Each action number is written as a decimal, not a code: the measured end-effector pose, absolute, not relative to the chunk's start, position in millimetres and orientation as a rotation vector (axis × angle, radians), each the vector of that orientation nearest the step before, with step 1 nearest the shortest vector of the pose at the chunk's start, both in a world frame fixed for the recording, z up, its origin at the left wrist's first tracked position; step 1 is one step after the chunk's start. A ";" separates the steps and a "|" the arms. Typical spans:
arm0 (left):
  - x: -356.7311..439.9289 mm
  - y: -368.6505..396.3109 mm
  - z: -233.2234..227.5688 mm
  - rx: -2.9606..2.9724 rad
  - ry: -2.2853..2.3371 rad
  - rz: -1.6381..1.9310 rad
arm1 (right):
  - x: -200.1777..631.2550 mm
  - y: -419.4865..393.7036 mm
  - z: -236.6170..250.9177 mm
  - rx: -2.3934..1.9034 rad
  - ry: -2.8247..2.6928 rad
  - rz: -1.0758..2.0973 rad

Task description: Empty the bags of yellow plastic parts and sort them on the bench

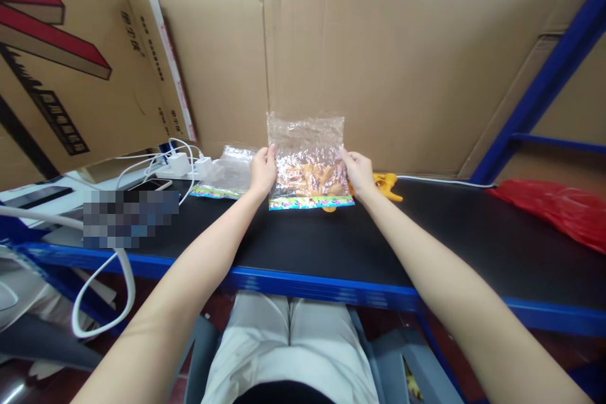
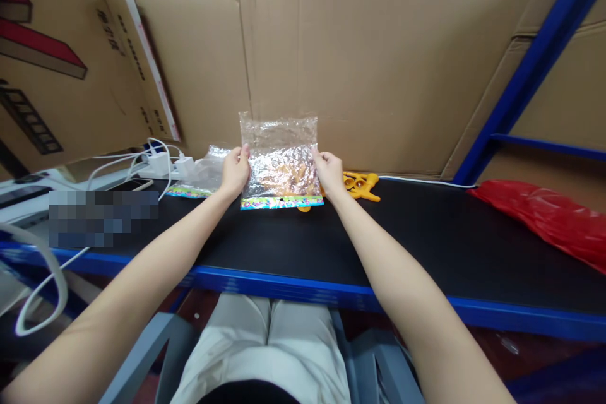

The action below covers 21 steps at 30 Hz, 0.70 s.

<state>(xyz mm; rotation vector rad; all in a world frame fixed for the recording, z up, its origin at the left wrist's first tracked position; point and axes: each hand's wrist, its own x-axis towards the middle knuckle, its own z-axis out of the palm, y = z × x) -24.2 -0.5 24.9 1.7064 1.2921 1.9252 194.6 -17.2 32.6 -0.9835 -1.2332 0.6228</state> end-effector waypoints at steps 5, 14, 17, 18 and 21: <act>-26.5 0.6 25.9 1.657 1.304 1.950 | 192.2 -14.5 24.4 -0.979 -1.349 0.423; -28.0 1.7 31.5 1.488 1.155 1.956 | 191.6 -22.5 31.7 -0.885 -1.396 0.466; -30.6 0.2 35.7 1.401 1.108 1.985 | 190.3 -26.1 32.8 -0.900 -1.437 0.554; -31.5 -0.4 36.9 1.376 1.103 2.003 | 190.1 -26.7 33.3 -0.886 -1.447 0.560; -32.8 -2.0 39.5 1.311 1.102 2.035 | 190.3 -26.1 35.4 -0.864 -1.450 0.597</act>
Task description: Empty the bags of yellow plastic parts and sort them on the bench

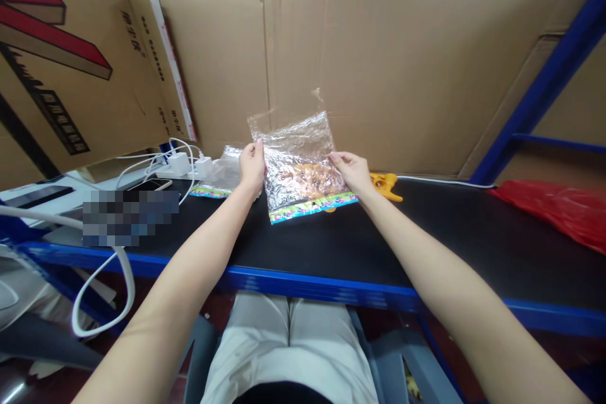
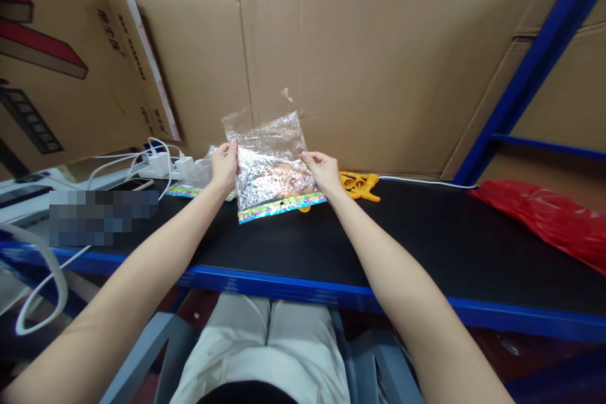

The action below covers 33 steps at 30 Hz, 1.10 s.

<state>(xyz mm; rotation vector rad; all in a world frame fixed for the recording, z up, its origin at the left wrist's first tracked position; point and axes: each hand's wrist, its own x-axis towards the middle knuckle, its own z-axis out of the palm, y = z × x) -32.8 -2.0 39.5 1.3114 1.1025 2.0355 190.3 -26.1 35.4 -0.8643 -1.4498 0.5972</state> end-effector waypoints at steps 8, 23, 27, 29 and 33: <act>-31.7 -6.5 44.8 1.231 1.064 1.997 | 194.3 -23.2 36.8 -0.855 -1.388 0.908; -29.0 -8.0 42.0 1.480 1.146 1.737 | 192.6 -13.9 31.6 -0.894 -1.121 0.866; -33.2 -1.6 34.3 1.842 1.240 1.822 | 198.2 -8.9 32.2 -0.879 -1.077 0.776; -29.8 -5.8 31.8 2.123 1.253 1.838 | 203.5 -5.4 31.9 -0.888 -1.036 0.728; -8.7 -29.9 28.6 2.643 1.124 1.557 | 213.4 -0.1 31.5 -0.886 -0.961 0.691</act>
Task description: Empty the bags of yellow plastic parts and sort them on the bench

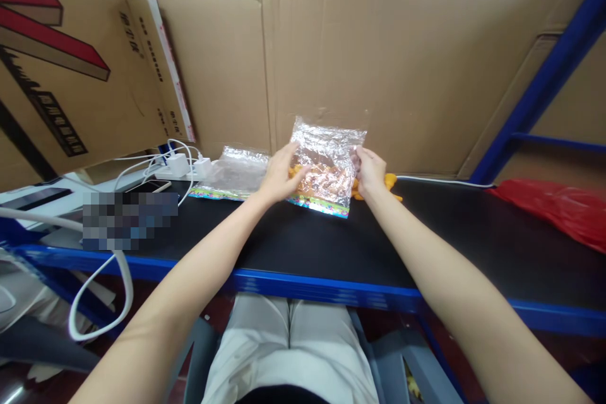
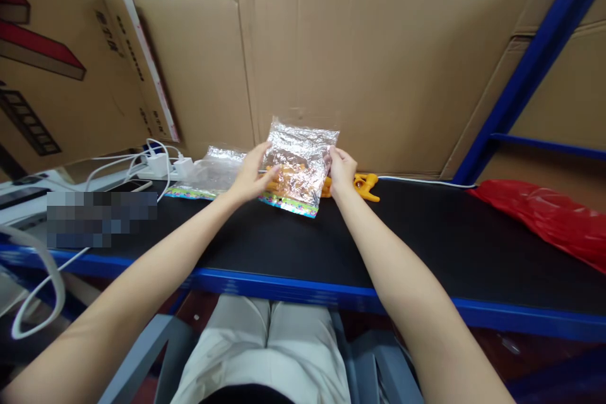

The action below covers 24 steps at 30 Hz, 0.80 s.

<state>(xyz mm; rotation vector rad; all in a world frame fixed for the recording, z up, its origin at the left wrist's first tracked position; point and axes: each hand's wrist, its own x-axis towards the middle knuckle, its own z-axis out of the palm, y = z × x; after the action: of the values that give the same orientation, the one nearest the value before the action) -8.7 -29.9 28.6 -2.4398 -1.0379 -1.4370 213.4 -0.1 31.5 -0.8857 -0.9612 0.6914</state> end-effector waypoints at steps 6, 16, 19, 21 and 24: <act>16.4 -54.6 20.5 -2.637 -0.759 -0.747 | 220.5 7.7 32.3 -0.792 -0.871 0.648; -2.5 -36.9 51.2 -2.400 -0.886 -0.600 | 224.1 -7.3 45.0 -0.777 -1.019 0.661; -24.3 -33.4 65.4 -2.366 -1.040 -0.547 | 220.0 -16.5 49.1 -0.788 -1.026 0.693; -45.4 -29.9 69.3 -2.344 -1.232 -0.445 | 217.4 -18.4 49.0 -0.809 -1.025 0.712; -80.6 -21.6 64.7 -2.331 -1.593 -0.156 | 214.1 -17.6 46.1 -0.826 -1.001 0.735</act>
<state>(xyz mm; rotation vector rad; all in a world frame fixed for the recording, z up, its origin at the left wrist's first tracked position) -80.6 -21.6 64.7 -2.3309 -1.5934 -0.1555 214.1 -17.6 46.1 -0.8261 -1.0013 0.7352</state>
